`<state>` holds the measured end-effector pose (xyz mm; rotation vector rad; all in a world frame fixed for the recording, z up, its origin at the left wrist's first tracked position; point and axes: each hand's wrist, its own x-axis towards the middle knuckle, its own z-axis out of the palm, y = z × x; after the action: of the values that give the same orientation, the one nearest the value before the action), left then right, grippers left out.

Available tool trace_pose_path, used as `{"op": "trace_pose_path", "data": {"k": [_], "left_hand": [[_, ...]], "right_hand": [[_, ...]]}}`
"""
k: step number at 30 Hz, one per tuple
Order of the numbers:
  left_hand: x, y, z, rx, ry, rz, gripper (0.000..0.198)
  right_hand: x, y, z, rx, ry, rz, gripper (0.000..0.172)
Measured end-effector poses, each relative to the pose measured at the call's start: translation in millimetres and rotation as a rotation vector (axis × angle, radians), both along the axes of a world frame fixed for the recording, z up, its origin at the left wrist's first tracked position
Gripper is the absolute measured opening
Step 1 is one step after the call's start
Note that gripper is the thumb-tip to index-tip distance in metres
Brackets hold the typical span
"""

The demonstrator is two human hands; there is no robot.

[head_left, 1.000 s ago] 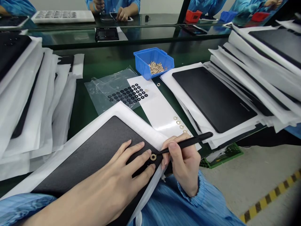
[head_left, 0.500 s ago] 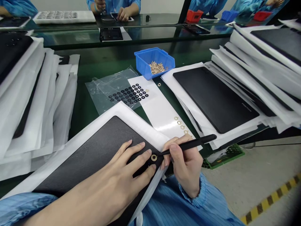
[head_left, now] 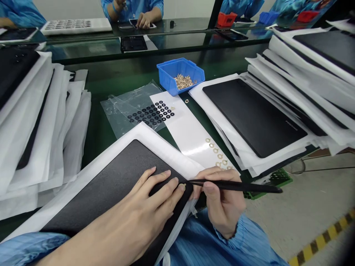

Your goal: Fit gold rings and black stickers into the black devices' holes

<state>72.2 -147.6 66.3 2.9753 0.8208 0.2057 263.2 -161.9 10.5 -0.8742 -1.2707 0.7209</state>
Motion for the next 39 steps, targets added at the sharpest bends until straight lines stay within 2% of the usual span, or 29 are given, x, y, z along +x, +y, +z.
{"op": "trace_pose_path", "data": {"k": [7,11,15,21,28,31,32,34,37,39], "left_hand": [[1,-2,2.2,0.065,0.005,-0.012,0.049],[2,-3,2.8,0.093,0.009,0.006,0.048],[2,-1,-0.5,0.049,0.035,-0.004,0.044],[1,3,1.8,-0.030,-0.058,0.052,0.034],[2,5,6.7,-0.095,-0.137,0.077,0.027],[1,7,10.6,-0.134,-0.135,0.059,0.028],[1,8,11.7,-0.148,-0.138,0.054,0.029],[0,9,12.9,-0.169,-0.140,0.050,0.029],[-2,8,12.0,-0.188,-0.136,0.048,0.028],[-3,6,10.8,-0.191,-0.136,0.052,0.026]], "right_hand": [[-1,-3,-6.2,-0.004,0.117,0.030,0.015],[-1,-4,-6.3,0.007,0.084,0.022,0.019],[-1,-3,-4.6,0.049,0.001,-0.008,0.020],[0,-2,-4.9,0.049,-0.043,-0.015,0.021],[-1,-6,-7.1,0.049,0.032,0.073,0.006],[12,-2,14.5,0.112,-0.024,0.128,0.004],[19,4,27.1,0.150,-0.118,0.115,0.003],[34,28,57.6,0.188,-0.382,0.003,0.003],[47,93,102.6,0.228,-0.607,-0.170,0.021],[46,149,121.1,0.271,-0.686,-0.221,0.032]]}}
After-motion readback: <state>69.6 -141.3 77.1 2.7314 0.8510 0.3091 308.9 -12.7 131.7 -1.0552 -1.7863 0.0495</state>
